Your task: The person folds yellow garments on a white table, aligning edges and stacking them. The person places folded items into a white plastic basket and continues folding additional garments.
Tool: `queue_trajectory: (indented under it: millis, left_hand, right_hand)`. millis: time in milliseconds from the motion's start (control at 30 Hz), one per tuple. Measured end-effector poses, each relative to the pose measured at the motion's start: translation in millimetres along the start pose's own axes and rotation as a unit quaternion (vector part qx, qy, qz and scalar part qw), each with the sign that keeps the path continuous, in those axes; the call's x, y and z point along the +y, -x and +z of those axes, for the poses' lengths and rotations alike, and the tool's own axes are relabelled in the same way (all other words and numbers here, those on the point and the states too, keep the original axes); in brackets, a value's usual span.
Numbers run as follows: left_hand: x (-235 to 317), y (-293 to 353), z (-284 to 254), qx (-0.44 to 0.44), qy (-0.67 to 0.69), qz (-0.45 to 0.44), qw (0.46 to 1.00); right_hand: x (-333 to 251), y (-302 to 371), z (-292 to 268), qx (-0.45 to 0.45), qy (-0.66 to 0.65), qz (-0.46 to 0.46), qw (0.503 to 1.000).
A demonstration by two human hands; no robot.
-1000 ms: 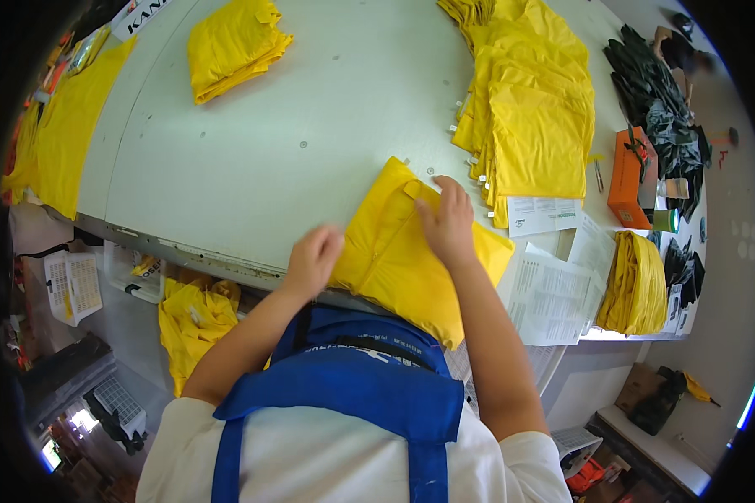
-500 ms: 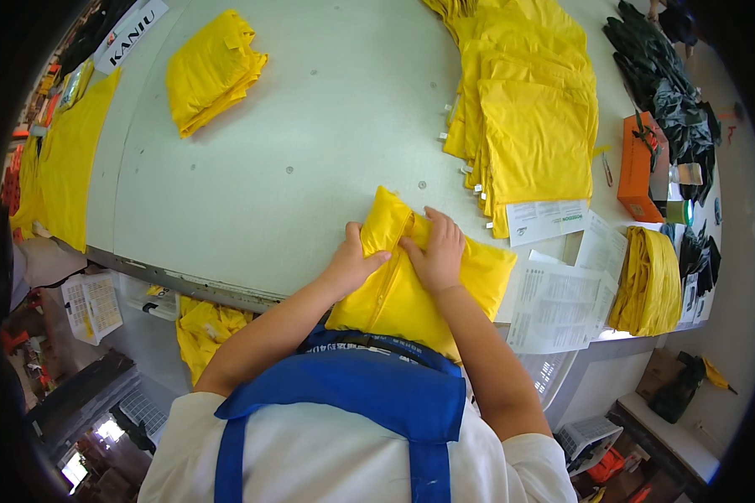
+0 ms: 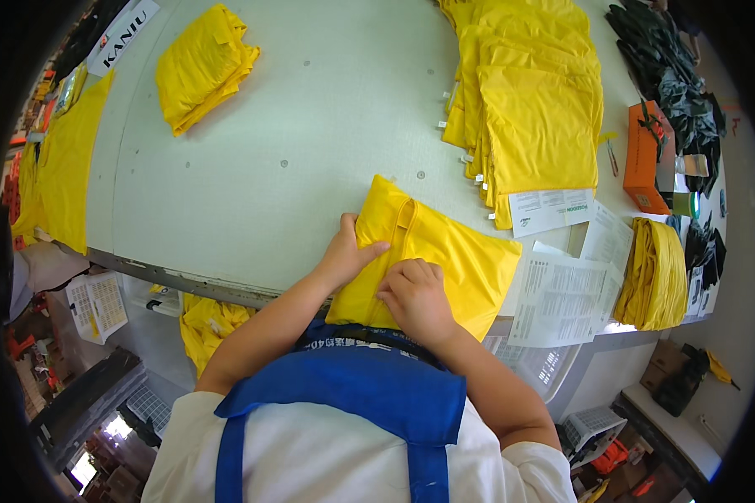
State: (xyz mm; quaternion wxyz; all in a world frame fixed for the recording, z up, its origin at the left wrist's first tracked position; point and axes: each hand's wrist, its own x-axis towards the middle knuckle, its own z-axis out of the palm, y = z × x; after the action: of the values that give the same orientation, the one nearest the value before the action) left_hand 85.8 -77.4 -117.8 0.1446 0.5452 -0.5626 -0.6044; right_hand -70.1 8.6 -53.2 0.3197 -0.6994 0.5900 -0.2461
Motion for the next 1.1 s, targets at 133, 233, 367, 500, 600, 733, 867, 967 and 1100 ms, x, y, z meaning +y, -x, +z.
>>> queue_trajectory:
  millis: [133, 233, 367, 500, 600, 733, 867, 967, 1100]
  left_hand:
    - [-1, 6, -3, -0.015, -0.021, 0.023, 0.999]
    - [2, 11, -6, -0.030, -0.012, 0.035, 0.999]
    - [-1, 16, -7, -0.036, 0.014, 0.057, 0.998]
    - [-3, 23, -7, -0.030, -0.009, 0.071, 0.997]
    - [-5, 25, -8, -0.072, 0.155, -0.033, 0.985]
    - [48, 43, -22, -0.183, 0.207, -0.003, 0.961]
    - [123, 73, 6, -0.393, 0.155, 0.158, 0.892]
    - [155, 101, 54, -0.570, 0.091, 0.268, 0.771]
    - [156, 145, 119, -0.729, -0.007, 0.338, 0.595]
  right_hand:
    - [9, -13, 0, 0.084, 0.040, 0.024, 0.995]
    - [20, -35, -6, 0.133, 0.083, 0.025, 0.987]
    - [30, -61, -13, 0.149, 0.117, 0.027, 0.982]
    - [52, -83, -13, 0.154, 0.082, 0.065, 0.982]
    - [43, -68, -18, 0.170, 0.067, 0.088, 0.979]
    - [-24, 2, -29, 0.125, 0.031, 0.215, 0.968]
    - [-90, 74, -79, 0.275, 0.011, 0.196, 0.941]
    - [-122, 135, -96, 0.443, -0.127, 0.281, 0.842]
    - [-126, 251, -82, 0.608, -0.250, 0.360, 0.662]
